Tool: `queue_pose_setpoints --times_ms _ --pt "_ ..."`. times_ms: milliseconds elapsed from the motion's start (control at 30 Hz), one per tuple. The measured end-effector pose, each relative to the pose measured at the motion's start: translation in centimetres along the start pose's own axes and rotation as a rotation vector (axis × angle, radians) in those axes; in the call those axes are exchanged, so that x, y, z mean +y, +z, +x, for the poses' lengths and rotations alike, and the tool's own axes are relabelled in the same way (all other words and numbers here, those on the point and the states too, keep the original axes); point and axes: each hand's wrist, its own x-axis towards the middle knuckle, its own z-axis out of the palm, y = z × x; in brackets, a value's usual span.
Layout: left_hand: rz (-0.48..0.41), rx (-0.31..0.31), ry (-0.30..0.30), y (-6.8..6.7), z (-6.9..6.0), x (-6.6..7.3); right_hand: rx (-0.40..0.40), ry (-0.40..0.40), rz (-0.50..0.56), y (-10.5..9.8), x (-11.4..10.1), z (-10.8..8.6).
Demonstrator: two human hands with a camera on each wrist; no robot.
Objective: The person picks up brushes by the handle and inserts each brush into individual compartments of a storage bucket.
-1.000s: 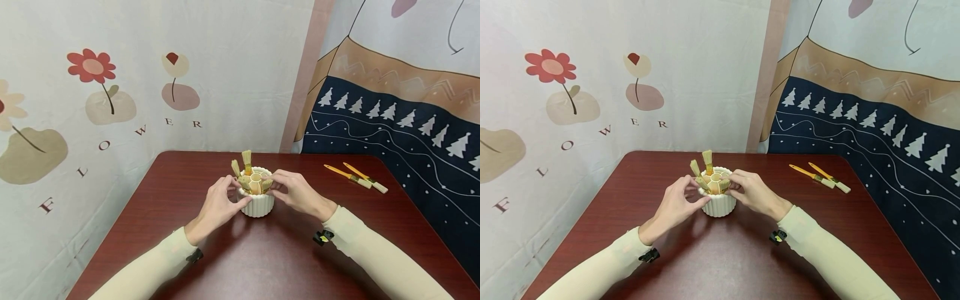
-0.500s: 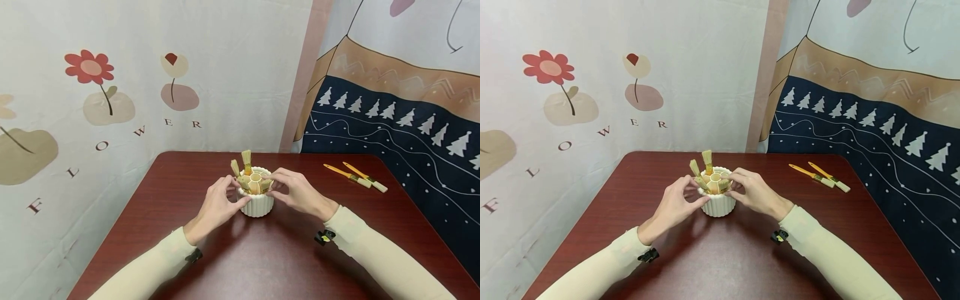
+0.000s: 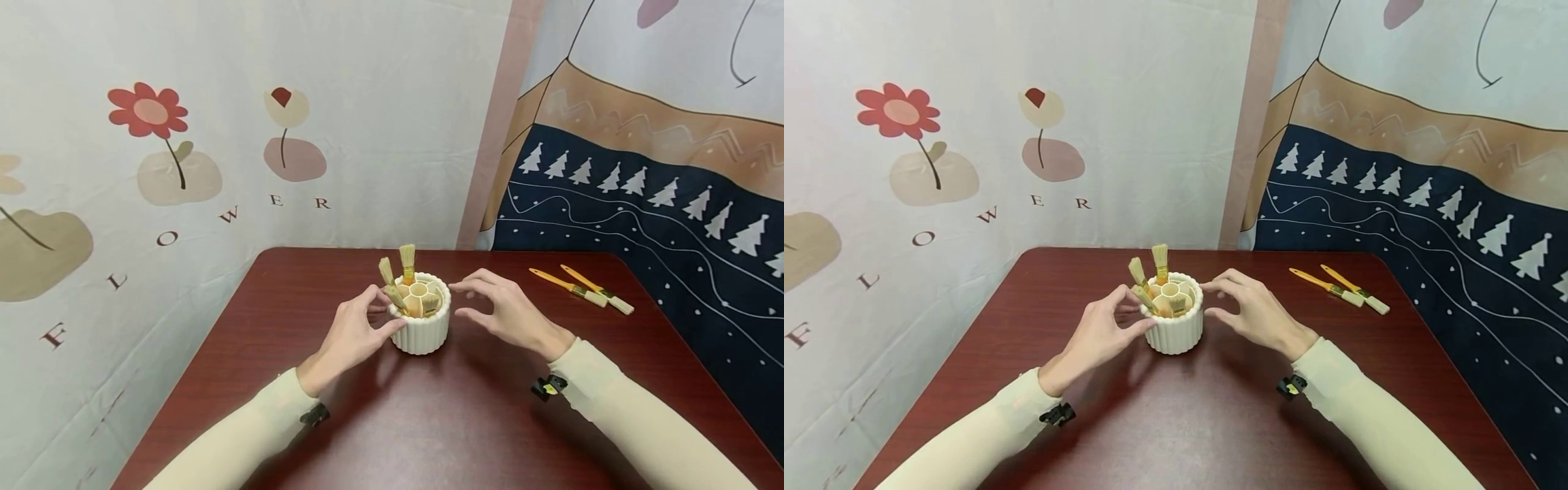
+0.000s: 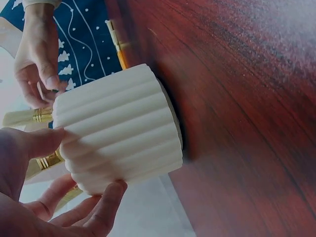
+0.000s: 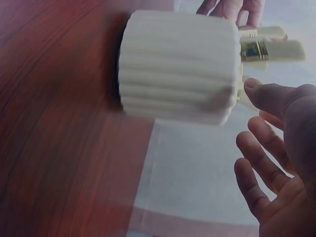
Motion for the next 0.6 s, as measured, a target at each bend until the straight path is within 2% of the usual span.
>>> queue_pose_setpoints --times_ms 200,600 --pt "-0.011 -0.024 -0.017 -0.2 0.2 -0.1 0.014 0.072 -0.025 -0.9 1.0 -1.2" --pt "-0.043 -0.060 0.002 -0.6 0.4 -0.8 0.033 0.221 -0.117 -2.9 3.5 -3.4"
